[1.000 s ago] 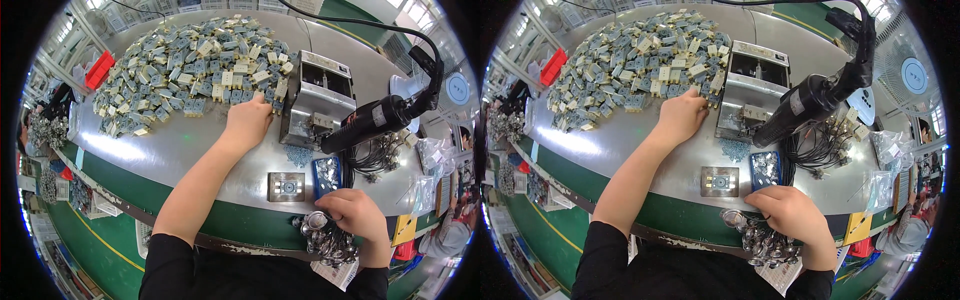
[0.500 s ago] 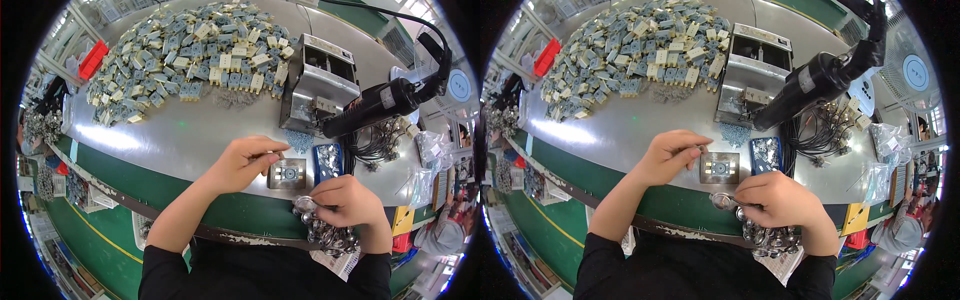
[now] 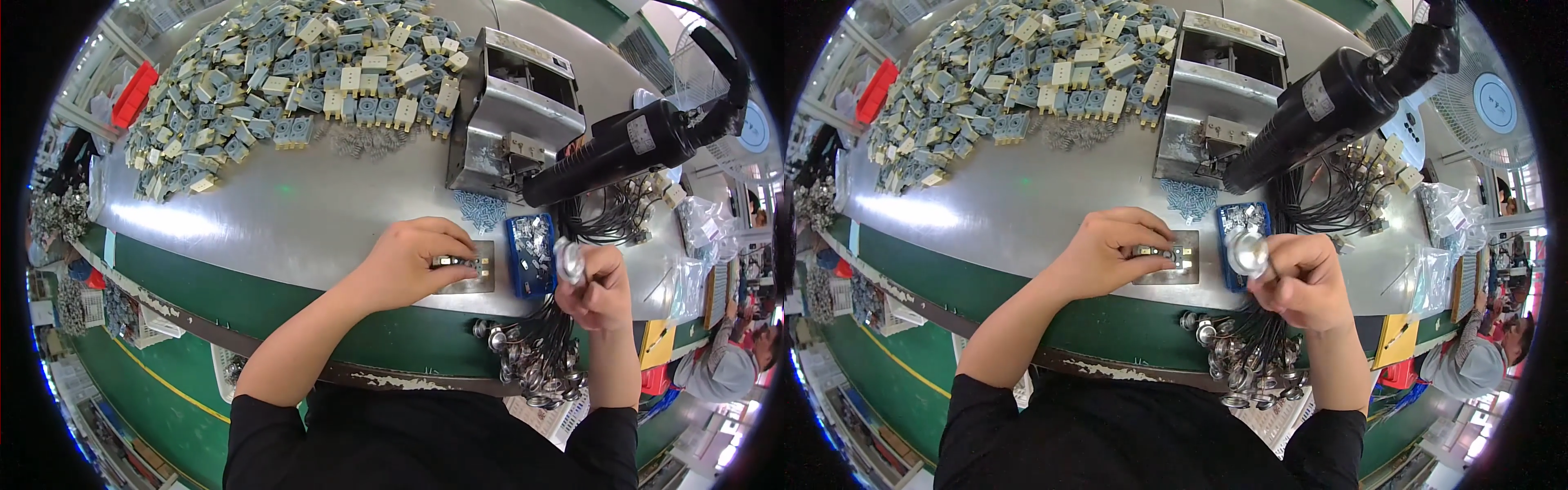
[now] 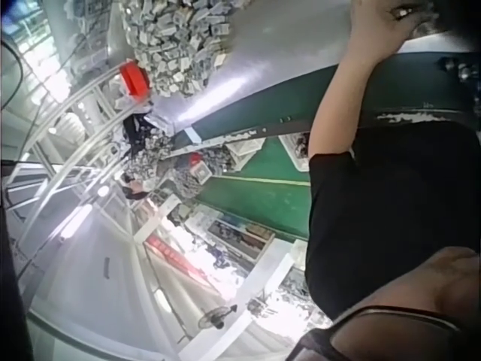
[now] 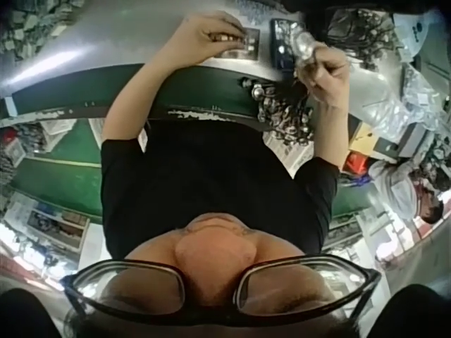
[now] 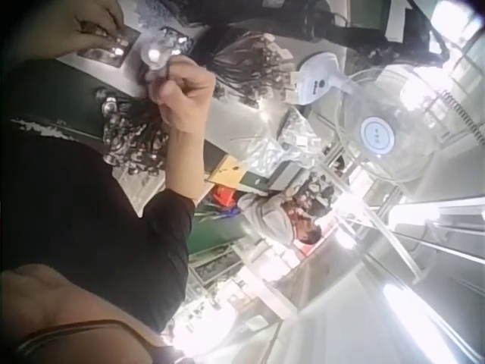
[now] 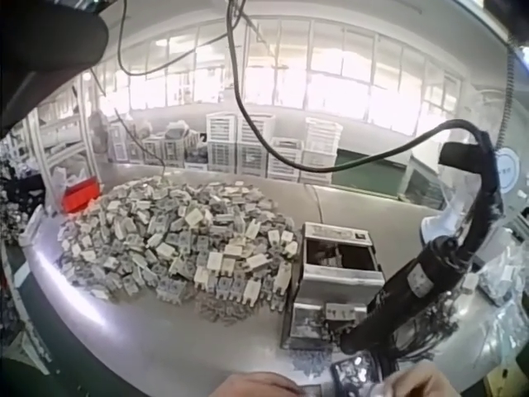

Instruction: Assembling electronic components by connecting wire harnesses and using a power screwdriver to secure parts.

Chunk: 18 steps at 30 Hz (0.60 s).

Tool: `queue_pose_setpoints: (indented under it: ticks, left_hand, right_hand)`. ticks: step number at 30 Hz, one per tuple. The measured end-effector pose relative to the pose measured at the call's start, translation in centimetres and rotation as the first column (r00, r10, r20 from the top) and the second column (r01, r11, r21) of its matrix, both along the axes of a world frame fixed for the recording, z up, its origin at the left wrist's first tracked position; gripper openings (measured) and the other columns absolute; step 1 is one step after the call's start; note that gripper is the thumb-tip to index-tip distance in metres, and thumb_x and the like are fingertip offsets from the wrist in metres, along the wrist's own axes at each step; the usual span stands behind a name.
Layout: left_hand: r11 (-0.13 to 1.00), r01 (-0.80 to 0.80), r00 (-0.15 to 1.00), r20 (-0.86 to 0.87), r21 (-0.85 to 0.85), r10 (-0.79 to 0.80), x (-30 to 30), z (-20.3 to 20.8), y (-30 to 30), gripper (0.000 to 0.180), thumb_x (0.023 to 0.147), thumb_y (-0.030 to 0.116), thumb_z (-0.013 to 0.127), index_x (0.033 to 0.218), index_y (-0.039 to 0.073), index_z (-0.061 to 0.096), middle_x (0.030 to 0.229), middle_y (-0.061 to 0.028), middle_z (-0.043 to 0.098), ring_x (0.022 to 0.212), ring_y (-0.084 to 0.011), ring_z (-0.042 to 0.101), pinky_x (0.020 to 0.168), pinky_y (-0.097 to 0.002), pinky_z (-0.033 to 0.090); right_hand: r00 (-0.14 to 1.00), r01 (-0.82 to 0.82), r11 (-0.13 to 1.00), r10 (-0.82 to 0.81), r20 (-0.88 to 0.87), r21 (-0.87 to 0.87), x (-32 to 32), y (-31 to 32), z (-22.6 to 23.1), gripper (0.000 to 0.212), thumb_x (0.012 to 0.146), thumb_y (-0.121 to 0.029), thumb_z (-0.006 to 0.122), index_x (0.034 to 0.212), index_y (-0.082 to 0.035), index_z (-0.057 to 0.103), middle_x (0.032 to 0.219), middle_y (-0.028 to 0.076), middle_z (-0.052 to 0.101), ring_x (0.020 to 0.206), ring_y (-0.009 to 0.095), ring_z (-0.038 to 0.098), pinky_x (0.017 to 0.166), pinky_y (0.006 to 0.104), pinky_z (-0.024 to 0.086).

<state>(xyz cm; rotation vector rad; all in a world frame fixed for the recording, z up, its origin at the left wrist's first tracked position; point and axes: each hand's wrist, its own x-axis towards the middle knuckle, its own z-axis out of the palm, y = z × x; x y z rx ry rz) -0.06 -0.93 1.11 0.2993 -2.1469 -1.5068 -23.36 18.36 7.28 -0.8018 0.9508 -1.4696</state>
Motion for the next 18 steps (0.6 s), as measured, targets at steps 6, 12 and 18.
queue_pose_setpoints:
  ticks: [6, 12, 18]
  left_hand:
    - [0.999, 0.029, 0.994, 0.101, 0.042, -0.033, 0.1, -0.3, -0.2, 0.018, 0.082, 0.009, 0.089, 0.099, 0.006, 0.083, 0.104, -0.0072, 0.079, 0.068, -0.0088, 0.065, 0.058, -0.0255, 0.049]
    - [0.999, 0.026, 0.997, 0.074, 0.019, -0.027, 0.1, 0.0, 0.0, 0.021, 0.081, 0.012, 0.091, 0.099, 0.006, 0.083, 0.105, -0.0079, 0.079, 0.080, -0.0150, 0.070, 0.066, -0.0285, 0.053]
    - [0.998, 0.020, 0.995, 0.097, -0.058, -0.014, 0.2, 0.8, 0.3, 0.025, 0.082, 0.017, 0.089, 0.102, 0.003, 0.081, 0.104, -0.0113, 0.078, 0.084, -0.0220, 0.074, 0.070, -0.0325, 0.057]
  right_hand:
    - [0.969, 0.088, 0.996, -0.091, 0.230, 0.025, 0.2, -0.2, -1.6, 0.027, 0.101, -0.018, 0.076, 0.116, 0.003, 0.073, 0.106, 0.014, 0.074, 0.061, 0.008, 0.047, 0.053, 0.0243, 0.036]
    - [0.983, 0.023, 0.994, -0.042, 0.179, 0.104, 1.4, -1.8, -1.1, 0.030, 0.099, -0.017, 0.077, 0.115, 0.008, 0.072, 0.104, 0.014, 0.075, 0.065, 0.009, 0.053, 0.056, 0.0249, 0.039]
    - [0.994, -0.014, 0.984, -0.006, 0.108, 0.180, 1.7, -1.6, -0.6, 0.026, 0.098, -0.009, 0.077, 0.114, 0.011, 0.073, 0.094, 0.012, 0.073, 0.066, 0.008, 0.054, 0.056, 0.0240, 0.039]
